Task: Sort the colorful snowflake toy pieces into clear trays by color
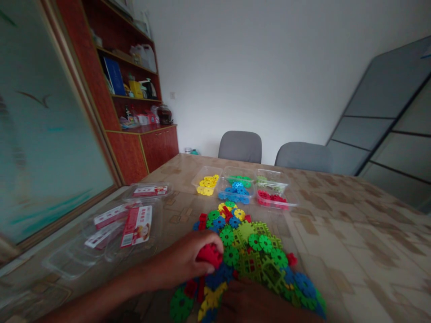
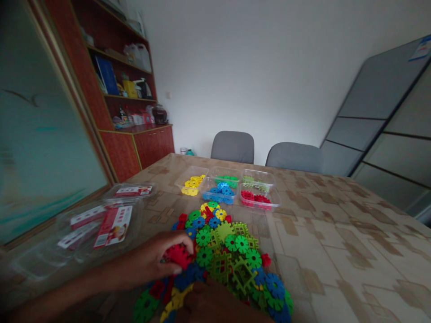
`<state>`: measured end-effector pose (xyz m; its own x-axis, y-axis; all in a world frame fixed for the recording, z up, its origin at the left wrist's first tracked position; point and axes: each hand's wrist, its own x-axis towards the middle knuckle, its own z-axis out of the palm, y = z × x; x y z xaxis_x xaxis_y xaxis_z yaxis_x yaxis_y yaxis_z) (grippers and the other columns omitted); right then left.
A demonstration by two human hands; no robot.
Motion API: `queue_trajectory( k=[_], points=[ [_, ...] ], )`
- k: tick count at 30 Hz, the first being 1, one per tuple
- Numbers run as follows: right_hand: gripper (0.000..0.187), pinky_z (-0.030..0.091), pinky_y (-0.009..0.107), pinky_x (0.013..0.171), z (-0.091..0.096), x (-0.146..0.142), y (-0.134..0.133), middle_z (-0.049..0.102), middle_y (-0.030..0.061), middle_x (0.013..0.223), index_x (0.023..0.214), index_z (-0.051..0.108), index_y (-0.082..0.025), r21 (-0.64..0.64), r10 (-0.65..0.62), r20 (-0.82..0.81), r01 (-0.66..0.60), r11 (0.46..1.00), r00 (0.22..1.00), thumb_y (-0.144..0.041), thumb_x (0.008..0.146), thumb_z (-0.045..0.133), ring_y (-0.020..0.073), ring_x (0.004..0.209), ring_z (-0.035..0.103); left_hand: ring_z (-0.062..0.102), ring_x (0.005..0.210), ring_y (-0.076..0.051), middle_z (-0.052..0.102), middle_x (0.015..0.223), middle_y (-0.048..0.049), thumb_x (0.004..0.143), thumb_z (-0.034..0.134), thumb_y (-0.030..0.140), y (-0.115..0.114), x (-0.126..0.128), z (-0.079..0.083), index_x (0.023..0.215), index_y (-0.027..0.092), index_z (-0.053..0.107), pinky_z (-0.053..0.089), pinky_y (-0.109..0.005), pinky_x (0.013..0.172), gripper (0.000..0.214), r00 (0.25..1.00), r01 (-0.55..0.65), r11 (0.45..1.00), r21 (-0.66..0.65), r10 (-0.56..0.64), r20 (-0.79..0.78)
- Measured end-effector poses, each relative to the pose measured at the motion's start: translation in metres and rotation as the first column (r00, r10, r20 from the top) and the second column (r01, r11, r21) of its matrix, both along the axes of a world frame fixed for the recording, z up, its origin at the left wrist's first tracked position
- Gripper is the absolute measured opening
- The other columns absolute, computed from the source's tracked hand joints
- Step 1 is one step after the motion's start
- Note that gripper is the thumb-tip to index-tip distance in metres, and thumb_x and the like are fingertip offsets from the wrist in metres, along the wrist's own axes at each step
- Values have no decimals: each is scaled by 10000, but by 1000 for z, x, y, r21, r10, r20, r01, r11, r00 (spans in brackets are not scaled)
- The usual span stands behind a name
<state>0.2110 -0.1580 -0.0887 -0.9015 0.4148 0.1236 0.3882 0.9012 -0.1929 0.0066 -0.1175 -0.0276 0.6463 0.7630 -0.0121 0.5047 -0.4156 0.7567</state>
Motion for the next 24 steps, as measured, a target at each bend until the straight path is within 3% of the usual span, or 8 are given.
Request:
queue_trajectory(
  k=[3,5,8,11,14,17,20,24],
  points=[
    [166,502,267,617,4,-2,1,711,25,737,801,674,-215,9,8,59,-9,1000,998,-238,883,531,187,736,655,557,854,-165,603,970,2,800,571,213,9,-4,0,1064,212,546,415,-263,762,265,996,-55,998,-20,56,64],
    [165,494,245,576,19,-1,1,709,14,734,858,679,-233,-109,3,37,1,994,999,-226,876,515,173,700,652,562,898,-175,608,1027,-12,801,583,214,13,-6,-6,1109,214,537,423,-274,794,311,996,-63,998,-6,64,59],
    [211,482,203,568,53,7,-1,706,14,796,1005,655,-213,-332,-24,-2,22,943,1000,-161,826,554,140,673,647,545,1009,-207,598,1123,-34,813,607,240,13,-4,-18,1148,236,562,411,-304,868,339,1000,4,998,68,-4,-7],
    [371,497,235,666,78,21,3,682,42,975,1120,593,-220,-433,-176,-16,151,889,984,-183,757,662,176,814,641,537,1021,-213,594,1104,-46,845,587,261,10,-1,-22,1123,238,593,404,-311,887,279,996,75,987,140,-67,-62],
    [403,493,287,730,80,35,15,650,43,1008,1128,577,-226,-449,-296,-41,247,859,954,-231,742,695,202,880,605,537,1004,-211,583,1083,-45,835,601,274,8,1,-19,1078,225,595,410,-295,870,248,994,87,987,134,-77,-77],
    [409,478,319,791,71,46,29,633,54,1034,1180,548,-214,-437,-363,-104,286,853,926,-241,786,656,207,912,582,527,1025,-229,567,1123,-36,741,701,285,7,1,-16,1123,240,564,409,-295,871,408,993,68,994,85,-59,-107],
    [442,465,333,846,68,53,38,618,60,1086,1216,524,-214,-443,-371,-152,272,854,916,-251,795,654,214,964,567,513,1064,-242,552,1173,-24,709,714,242,7,1,-19,1194,284,539,386,-312,908,518,991,53,996,73,-43,-130],
    [463,474,329,851,73,57,41,615,54,1096,1263,486,-226,-492,-356,-179,230,840,917,-248,823,626,202,962,573,525,1027,-231,572,1117,-16,730,648,194,6,3,-20,1121,279,583,383,-296,886,405,989,63,994,91,-50,-140]
  ],
)
